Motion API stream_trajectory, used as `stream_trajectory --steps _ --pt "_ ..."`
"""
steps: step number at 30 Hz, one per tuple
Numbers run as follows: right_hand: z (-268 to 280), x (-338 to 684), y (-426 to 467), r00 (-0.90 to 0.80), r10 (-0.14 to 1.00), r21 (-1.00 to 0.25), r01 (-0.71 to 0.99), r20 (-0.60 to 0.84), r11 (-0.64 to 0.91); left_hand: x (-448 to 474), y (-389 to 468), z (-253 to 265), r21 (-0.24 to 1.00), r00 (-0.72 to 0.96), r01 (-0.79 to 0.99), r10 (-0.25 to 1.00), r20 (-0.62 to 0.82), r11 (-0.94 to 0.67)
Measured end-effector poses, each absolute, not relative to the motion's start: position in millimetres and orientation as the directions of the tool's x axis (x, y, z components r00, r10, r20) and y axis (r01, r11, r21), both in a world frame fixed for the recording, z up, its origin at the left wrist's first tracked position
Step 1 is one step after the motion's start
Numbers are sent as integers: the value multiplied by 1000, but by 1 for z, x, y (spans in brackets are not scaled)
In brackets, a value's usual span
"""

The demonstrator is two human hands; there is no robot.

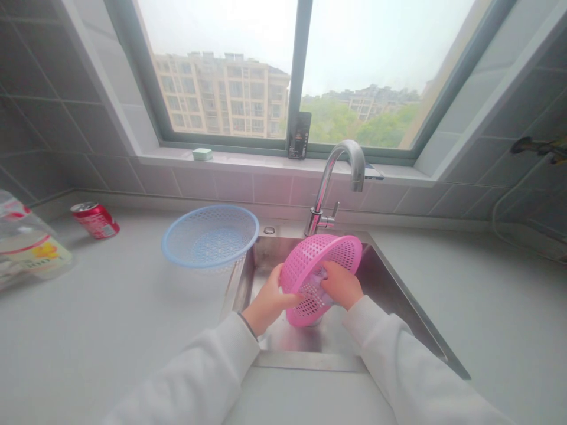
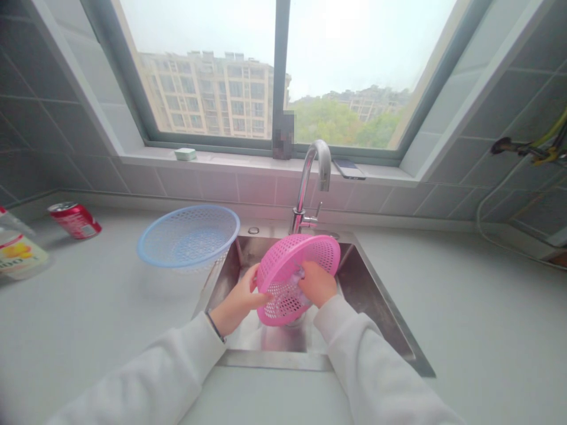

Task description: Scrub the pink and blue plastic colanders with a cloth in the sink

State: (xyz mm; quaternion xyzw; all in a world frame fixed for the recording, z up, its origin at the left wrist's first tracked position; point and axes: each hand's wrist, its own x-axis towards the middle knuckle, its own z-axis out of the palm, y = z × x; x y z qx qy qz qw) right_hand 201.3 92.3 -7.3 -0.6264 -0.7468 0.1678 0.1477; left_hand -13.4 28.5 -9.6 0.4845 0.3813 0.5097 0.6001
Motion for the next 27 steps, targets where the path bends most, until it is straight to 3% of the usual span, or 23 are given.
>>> stream_trajectory --steps 2,4,9,12,14,17,22,25,27 --pt "-4 203 94 -95 995 -343 934 44 104 -13 28 -10 966 177 -260 983 45 2" --pt "-2 201 92 -143 989 -381 914 25 141 -13 28 -10 965 160 -261 986 45 -2" --pt "-7 188 81 -497 863 -709 640 -90 295 -12 28 -8 980 164 -201 986 34 0" --pt "-9 185 79 -600 797 -890 399 -72 220 -13 29 -7 975 148 -224 988 52 -18" --pt "-12 187 82 -568 820 -923 346 -63 169 -14 28 -7 967 144 -252 987 65 -27" --pt "-17 194 90 -449 892 -853 483 -47 198 -14 27 -7 968 162 -250 984 74 -31" --pt "-23 211 107 -134 987 -557 815 91 162 -15 27 -5 980 142 -189 985 93 -65" --pt "-22 211 106 -129 986 -502 848 108 167 -15 27 -3 980 141 -189 985 95 -67" --pt "-21 203 100 -243 969 -557 799 49 228 -15 26 -2 982 165 -177 982 90 -60"
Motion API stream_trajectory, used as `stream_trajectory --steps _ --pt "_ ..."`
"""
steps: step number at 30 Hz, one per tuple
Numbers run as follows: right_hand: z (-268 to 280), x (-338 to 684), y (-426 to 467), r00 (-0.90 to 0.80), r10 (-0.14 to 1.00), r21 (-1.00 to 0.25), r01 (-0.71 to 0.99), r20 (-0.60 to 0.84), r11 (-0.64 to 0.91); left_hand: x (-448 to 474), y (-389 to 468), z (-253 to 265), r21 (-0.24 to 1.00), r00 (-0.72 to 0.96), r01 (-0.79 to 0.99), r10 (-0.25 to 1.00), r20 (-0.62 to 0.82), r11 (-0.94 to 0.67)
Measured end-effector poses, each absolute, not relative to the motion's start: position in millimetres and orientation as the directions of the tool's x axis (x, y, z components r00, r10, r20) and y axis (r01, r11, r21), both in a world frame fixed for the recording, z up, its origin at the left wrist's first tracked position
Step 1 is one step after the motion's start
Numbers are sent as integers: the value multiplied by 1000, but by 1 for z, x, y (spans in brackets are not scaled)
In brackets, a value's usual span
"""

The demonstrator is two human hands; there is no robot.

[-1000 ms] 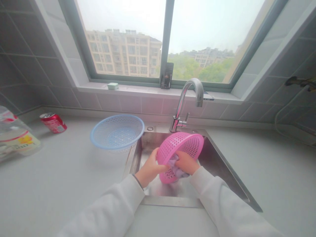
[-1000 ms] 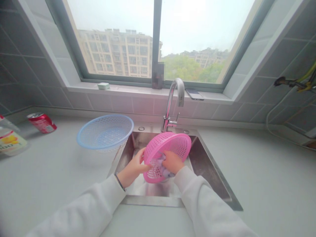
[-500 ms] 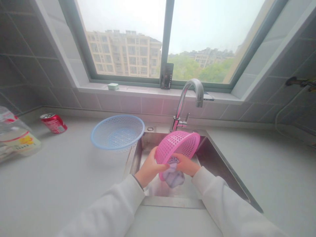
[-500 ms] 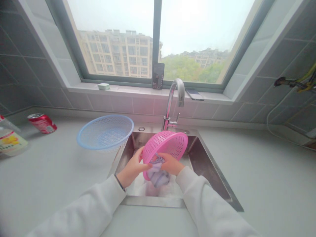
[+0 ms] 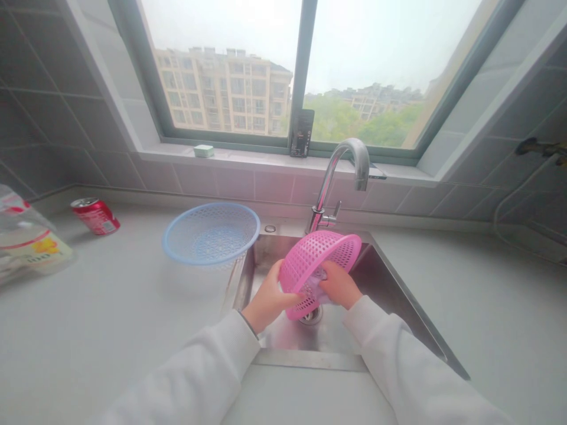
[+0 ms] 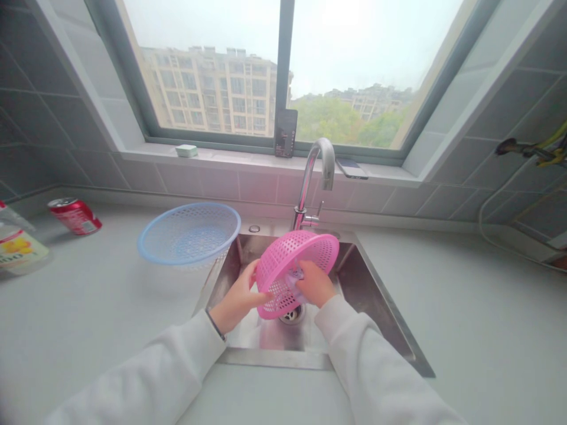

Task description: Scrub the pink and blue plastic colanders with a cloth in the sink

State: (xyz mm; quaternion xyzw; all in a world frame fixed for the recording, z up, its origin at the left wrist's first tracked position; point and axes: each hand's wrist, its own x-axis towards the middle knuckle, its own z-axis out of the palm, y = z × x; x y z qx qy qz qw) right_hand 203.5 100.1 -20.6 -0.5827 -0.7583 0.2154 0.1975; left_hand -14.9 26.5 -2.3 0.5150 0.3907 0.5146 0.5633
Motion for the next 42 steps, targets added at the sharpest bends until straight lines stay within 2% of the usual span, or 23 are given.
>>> stream_trajectory --steps 3,5,7,9,13,15,17,19,22,24,26,28,31,35,38,42 --pt "-19 188 88 -473 881 -762 577 -19 293 -14 26 -1 988 201 -149 977 67 -37" --pt "-18 181 82 -526 851 -858 440 -8 264 -14 26 -1 990 208 -137 977 58 -29" --pt "-19 179 82 -509 861 -889 401 -18 218 -14 26 -1 990 210 -141 976 53 -23" --pt "-20 183 86 -448 893 -839 503 -51 205 -15 26 -2 990 213 -142 976 52 -22" --pt "-25 202 100 -215 975 -595 790 -50 143 -16 25 1 994 230 -108 972 42 -18" --pt "-26 208 104 -135 991 -546 831 -19 103 -16 25 3 994 227 -112 973 31 -6" --pt "-24 209 104 -145 989 -531 838 10 128 -16 24 5 992 221 -128 975 36 -7" --pt "-21 203 98 -265 964 -573 793 -19 206 -16 24 6 991 223 -130 974 47 -18" --pt "-14 188 83 -513 851 -754 601 -110 265 -15 24 5 993 236 -116 971 35 -8" --pt "-11 181 77 -587 801 -837 493 -117 238 -15 25 4 994 229 -110 973 25 1" --pt "-10 179 77 -591 797 -875 443 -122 195 -15 26 3 993 218 -117 976 23 2" --pt "-14 184 83 -521 844 -854 491 -126 175 -16 26 2 990 219 -141 975 27 4" --pt "-21 198 96 -310 948 -705 689 -76 169 -16 25 2 989 245 -148 969 42 -6" --pt "-25 209 103 -155 988 -597 793 -11 118 -16 25 1 990 250 -142 967 41 -5" --pt "-22 202 96 -267 963 -618 762 -25 195 -15 26 1 988 243 -157 969 38 1" --pt "-16 185 82 -573 815 -793 534 -86 292 -15 25 3 993 264 -118 964 9 23"
